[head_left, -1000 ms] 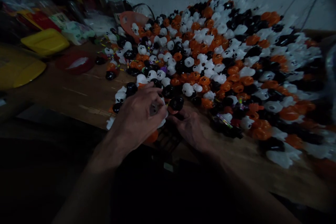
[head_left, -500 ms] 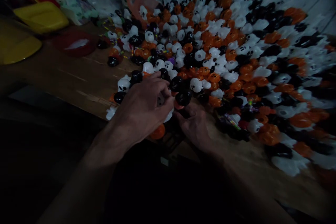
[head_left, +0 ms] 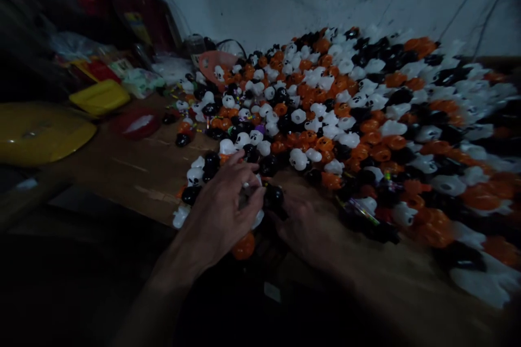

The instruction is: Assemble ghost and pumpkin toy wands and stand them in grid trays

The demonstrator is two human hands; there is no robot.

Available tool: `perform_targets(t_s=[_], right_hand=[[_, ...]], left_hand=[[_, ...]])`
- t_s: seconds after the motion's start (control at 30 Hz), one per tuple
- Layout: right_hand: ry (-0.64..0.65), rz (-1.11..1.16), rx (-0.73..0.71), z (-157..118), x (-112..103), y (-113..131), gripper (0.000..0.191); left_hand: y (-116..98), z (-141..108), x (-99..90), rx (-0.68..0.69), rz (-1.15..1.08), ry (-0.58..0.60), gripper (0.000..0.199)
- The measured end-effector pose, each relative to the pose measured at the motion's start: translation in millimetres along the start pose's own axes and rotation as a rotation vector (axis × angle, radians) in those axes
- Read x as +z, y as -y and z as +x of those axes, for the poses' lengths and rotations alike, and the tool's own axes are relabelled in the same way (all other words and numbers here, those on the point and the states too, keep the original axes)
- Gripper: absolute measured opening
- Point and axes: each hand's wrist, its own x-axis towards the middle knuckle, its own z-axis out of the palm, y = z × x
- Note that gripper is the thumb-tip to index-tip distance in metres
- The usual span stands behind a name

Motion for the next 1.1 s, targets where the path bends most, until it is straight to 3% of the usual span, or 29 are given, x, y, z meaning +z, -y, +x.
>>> perform_targets(t_s=[0.17, 0.37, 0.5, 0.6, 0.73, 0.8, 0.87, 0.97, 1.03, 1.1], right_hand=[[0.111, -0.085, 0.012, 6, -24, 19, 0.019], [0.039, 0.035, -0.062, -4, -4, 0, 0.02], [0.074, -0.116, -0.105, -2, 9, -11, 0.02], [0.086, -0.131, -0.125, -1, 6, -10, 0.02], [-0.045, -0.117, -0.084, -22, -26, -4, 0.021], [-0.202, -0.204, -0.007, -40, -53, -10, 0.021], [-0.279, -0.403, 0.136, -54, -77, -20, 0.018], [-0.224, -0.661, 0.244, -61, -98, -37, 0.013], [-0.151, -0.724, 0.272, -58, -102, -44, 0.011], [-0.159, -0.709, 0.308, -53, -103, -48, 0.016]], left_hand=[[-11, -2, -4.9, -0.007, 0.106, 0.05, 0.018], [-30, 3, 6.6, 0.11, 0.491, 0.049, 0.042], [-18, 8, 21.3, 0.178, 0.548, 0.089, 0.042], [-6, 9, 25.1, 0.208, 0.515, 0.094, 0.043], [-1, 7, 19.6, 0.235, 0.472, 0.087, 0.042], [-2, 6, 17.0, 0.242, 0.459, 0.098, 0.041], [-4, 7, 16.2, 0.243, 0.456, 0.108, 0.04], [-7, 10, 17.3, 0.226, 0.465, 0.109, 0.039], [-8, 11, 18.1, 0.217, 0.466, 0.104, 0.039], [-8, 11, 18.2, 0.208, 0.458, 0.094, 0.039]])
